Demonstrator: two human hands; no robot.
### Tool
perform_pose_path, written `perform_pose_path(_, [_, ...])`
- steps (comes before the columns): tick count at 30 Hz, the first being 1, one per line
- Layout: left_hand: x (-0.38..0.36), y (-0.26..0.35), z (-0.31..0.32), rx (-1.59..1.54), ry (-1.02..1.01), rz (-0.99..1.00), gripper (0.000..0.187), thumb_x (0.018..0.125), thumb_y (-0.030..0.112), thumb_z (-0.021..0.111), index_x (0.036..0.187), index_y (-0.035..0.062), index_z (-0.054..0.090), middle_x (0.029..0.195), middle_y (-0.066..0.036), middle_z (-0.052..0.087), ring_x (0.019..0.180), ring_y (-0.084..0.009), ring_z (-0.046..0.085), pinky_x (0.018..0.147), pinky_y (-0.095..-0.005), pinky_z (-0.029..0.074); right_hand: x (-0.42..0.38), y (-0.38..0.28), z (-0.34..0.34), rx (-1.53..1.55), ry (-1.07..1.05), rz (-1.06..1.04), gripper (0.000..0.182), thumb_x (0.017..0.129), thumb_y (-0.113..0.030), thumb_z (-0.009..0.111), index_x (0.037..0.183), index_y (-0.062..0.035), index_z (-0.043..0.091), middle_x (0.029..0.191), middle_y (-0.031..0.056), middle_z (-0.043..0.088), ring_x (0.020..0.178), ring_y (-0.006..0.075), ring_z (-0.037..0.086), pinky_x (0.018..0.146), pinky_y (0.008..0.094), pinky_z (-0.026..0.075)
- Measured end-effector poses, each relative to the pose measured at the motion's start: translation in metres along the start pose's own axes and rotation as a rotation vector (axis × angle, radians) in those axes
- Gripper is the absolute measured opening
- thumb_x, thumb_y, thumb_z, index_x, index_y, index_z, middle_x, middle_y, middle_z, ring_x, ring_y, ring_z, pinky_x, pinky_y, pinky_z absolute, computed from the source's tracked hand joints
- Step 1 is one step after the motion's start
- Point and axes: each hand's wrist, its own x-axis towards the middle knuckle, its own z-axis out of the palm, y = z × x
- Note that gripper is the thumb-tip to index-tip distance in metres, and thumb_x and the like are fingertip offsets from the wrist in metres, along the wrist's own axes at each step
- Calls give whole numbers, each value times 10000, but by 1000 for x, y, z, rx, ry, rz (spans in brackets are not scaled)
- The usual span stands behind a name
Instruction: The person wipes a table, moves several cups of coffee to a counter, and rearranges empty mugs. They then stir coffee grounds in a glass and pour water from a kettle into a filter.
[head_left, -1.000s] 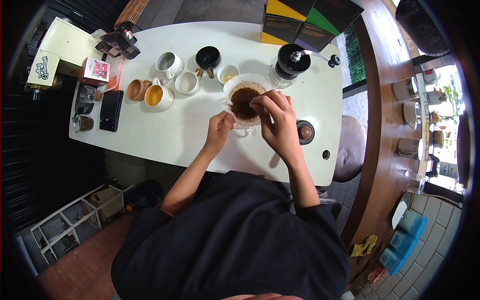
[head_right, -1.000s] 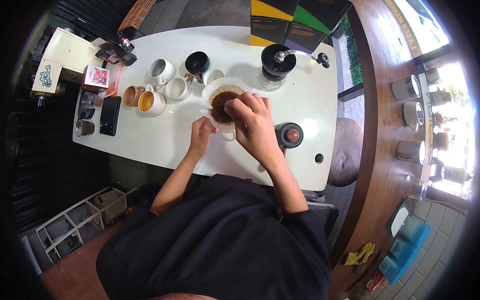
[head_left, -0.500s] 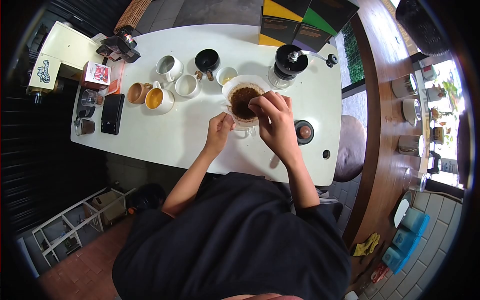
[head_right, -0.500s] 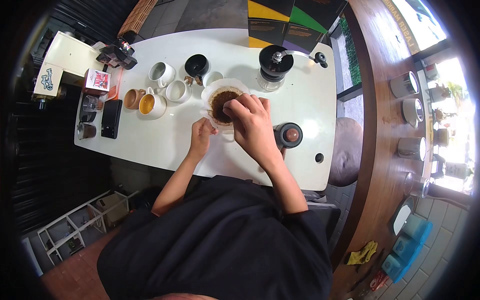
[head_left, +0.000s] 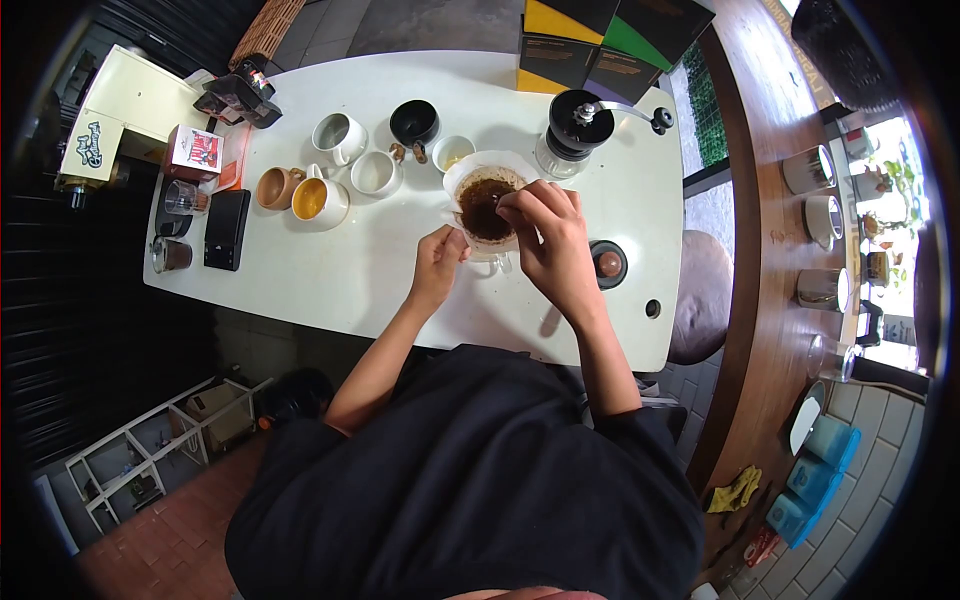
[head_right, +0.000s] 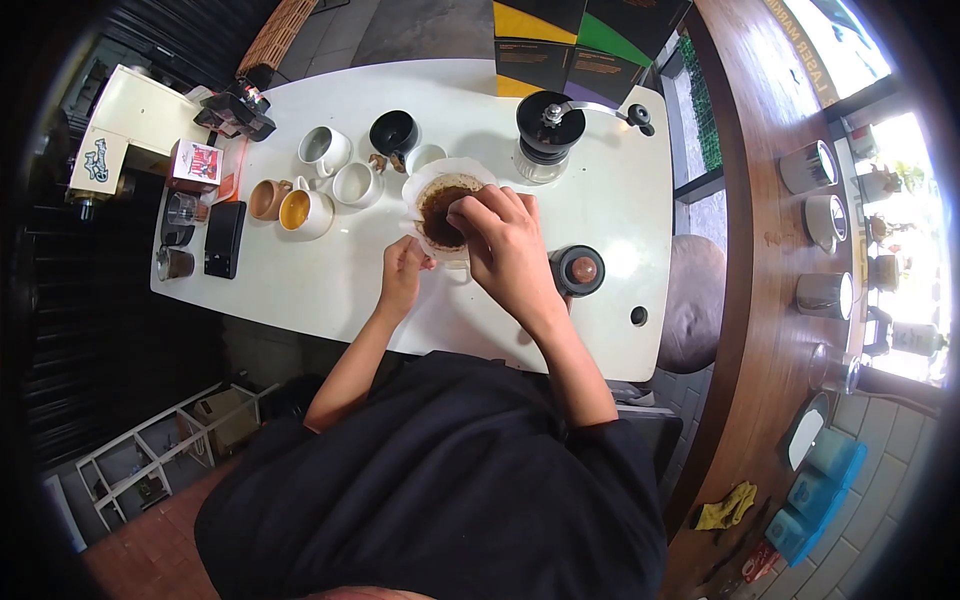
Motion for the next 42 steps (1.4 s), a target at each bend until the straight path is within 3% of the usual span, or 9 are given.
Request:
perform_pose_path(10, [1,-8,-4,-20,-32,20,461,1068,438,493,892,28,610,810,-6,637,717,-80,572,726,-269,508,0,0,-1,4,43,-4,157,842,4,668,987,-55,651,895,95,589,883,287,576,828,390,393])
perform_pose_path(19, [1,-5,-2,-17,1,23,476,1064,446,503,781,64,525,713,18,525,689,-74,557,719,-270,510,2,0,0,-45,50,-17,152,840,3,671,981,-48,652,881,95,587,878,287,576,835,397,398])
perform_pose_path(42, [-1,-3,-4,21,-16,5,416,1068,380,493,835,44,571,775,2,599,723,-75,583,740,-275,524,5,6,3,-38,79,-19,94,847,-25,696,935,-44,667,855,78,613,826,274,563,837,391,398])
